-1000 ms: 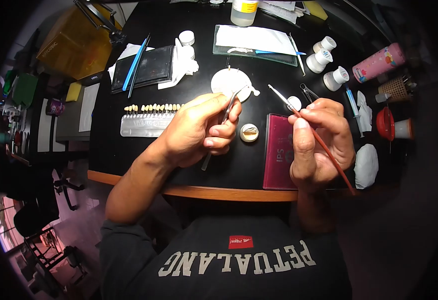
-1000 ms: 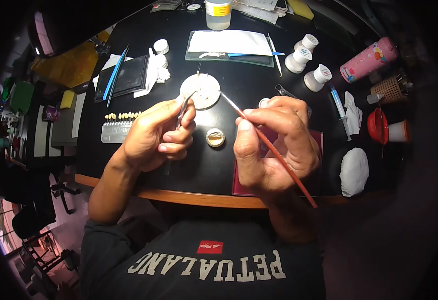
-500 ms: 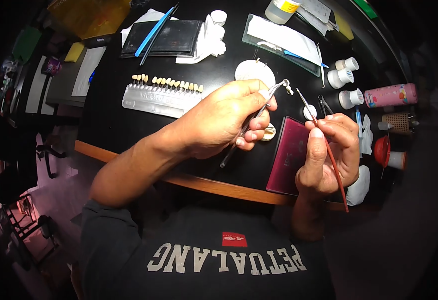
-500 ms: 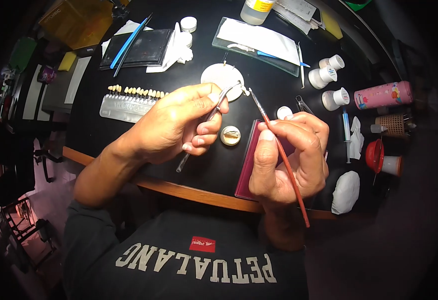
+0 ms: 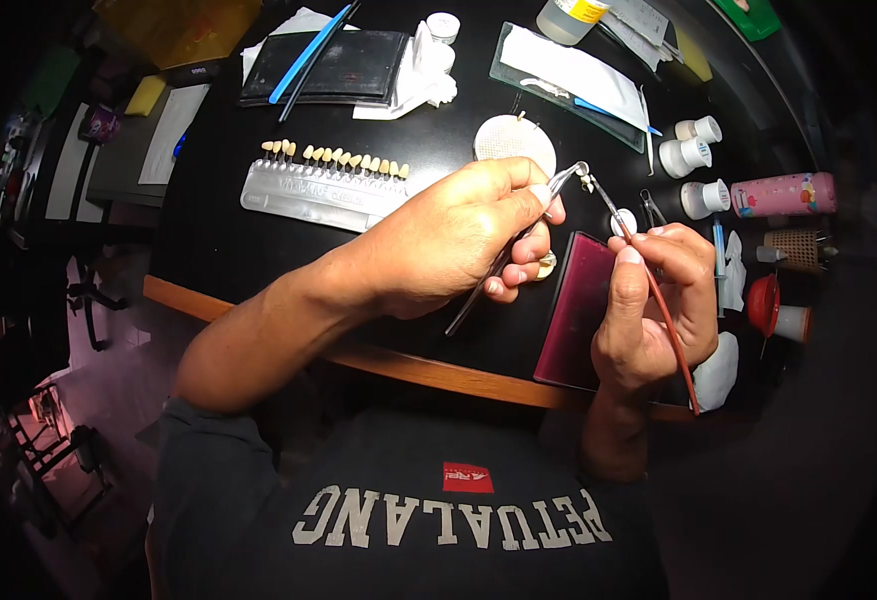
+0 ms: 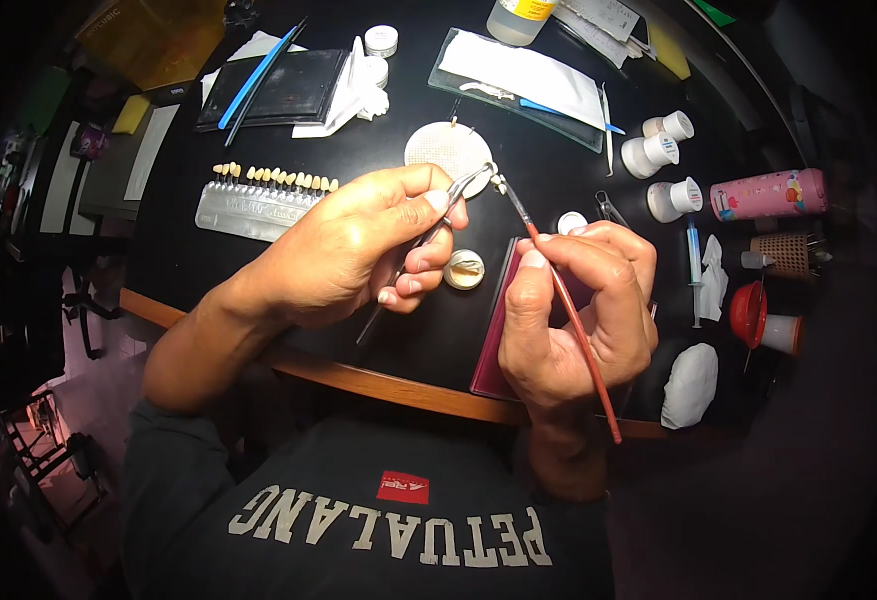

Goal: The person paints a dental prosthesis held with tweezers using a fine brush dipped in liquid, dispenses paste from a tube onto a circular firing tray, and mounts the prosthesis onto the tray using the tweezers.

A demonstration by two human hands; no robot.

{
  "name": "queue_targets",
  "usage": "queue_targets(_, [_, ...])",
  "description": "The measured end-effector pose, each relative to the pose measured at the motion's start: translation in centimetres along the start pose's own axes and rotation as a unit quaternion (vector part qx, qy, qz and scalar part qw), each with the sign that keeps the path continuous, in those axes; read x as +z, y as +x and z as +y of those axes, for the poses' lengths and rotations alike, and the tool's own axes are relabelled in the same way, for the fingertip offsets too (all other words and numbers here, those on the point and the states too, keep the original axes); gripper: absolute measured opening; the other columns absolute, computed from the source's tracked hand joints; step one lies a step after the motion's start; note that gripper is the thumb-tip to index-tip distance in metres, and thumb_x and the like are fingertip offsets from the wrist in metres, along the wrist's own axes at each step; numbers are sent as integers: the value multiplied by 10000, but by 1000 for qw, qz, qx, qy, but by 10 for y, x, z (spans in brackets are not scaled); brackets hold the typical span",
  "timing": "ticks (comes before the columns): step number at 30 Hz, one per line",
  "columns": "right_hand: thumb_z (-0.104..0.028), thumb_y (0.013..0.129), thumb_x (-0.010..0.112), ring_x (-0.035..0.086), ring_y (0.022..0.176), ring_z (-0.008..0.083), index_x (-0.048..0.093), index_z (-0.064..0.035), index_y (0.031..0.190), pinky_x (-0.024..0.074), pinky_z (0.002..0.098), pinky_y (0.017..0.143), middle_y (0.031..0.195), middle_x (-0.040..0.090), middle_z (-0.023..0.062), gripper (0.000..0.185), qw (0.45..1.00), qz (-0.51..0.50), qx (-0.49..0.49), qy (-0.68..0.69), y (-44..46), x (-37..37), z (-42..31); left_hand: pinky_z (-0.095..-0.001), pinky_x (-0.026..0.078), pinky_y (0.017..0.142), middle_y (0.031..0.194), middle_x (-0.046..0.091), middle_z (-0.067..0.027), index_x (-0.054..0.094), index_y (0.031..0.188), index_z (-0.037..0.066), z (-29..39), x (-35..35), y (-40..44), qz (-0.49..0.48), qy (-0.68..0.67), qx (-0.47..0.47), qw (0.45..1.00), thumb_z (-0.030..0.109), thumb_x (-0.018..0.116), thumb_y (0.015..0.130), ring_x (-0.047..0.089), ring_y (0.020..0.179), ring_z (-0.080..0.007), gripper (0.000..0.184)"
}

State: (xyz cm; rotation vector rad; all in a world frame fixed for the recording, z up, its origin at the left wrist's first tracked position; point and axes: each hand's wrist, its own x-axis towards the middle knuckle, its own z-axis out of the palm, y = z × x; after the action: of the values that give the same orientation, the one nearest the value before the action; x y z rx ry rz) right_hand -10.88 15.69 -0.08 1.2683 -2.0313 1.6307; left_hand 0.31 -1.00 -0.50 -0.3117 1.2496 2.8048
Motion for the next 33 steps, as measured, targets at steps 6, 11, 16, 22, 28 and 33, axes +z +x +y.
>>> queue_targets(6, [38, 791, 673, 620, 845, 219, 671, 25, 906, 536, 320, 738, 853, 649, 114, 115, 999, -8, -51, 13, 2, -3, 4, -214, 352, 525, 779, 460, 0, 531, 1098, 51, 1, 0, 0, -3, -6, -4, 1000, 272, 456, 1111, 450, 650, -85, 234])
queue_targets(11, [33, 789, 667, 611, 843, 226, 668, 28, 898, 527, 325, 738, 835, 651, 107, 109, 999, -19, -36, 2, 2, -4, 2, -213, 352, 525, 776, 460, 0, 528, 1098, 51, 1, 0, 0, -4, 2, -5, 1000, 268, 449, 1112, 450, 648, -82, 232])
queue_targets(16, [39, 782, 661, 600, 844, 230, 671, 27, 905, 519, 322, 755, 838, 651, 107, 124, 999, -4, -37, 13, 4, -5, 3, -208, 361, 522, 759, 461, 0, 527, 1097, 47, 2, 0, -1, -1, 20, 0, 1000, 249, 436, 1115, 456, 643, -78, 222])
queue_targets(22, [40, 768, 657, 597, 842, 233, 671, 22, 889, 513, 320, 751, 830, 643, 102, 123, 999, -1, -50, -14, 4, -4, 3, -206, 399, 531, 720, 484, 0, 527, 1087, 30, 2, 5, -1, 42, 152, 37, 987, 218, 424, 1112, 485, 636, -73, 216])
queue_targets(28, [25, 744, 657, 591, 828, 243, 677, 7, 865, 509, 340, 750, 800, 651, 77, 124, 996, -22, -78, -47, 6, -4, 3, -206, 408, 536, 717, 493, 6, 530, 1081, 27, 1, 5, -2, 46, 170, 40, 984, 220, 425, 1111, 494, 638, -65, 222])
queue_targets(33, [23, 724, 652, 585, 841, 249, 679, -5, 855, 502, 356, 776, 786, 660, 70, 136, 991, -46, -109, -59, 7, -7, 4, -206, 406, 535, 716, 492, 7, 531, 1077, 28, 3, 6, -2, 46, 174, 35, 983, 222, 428, 1110, 493, 640, -65, 222])
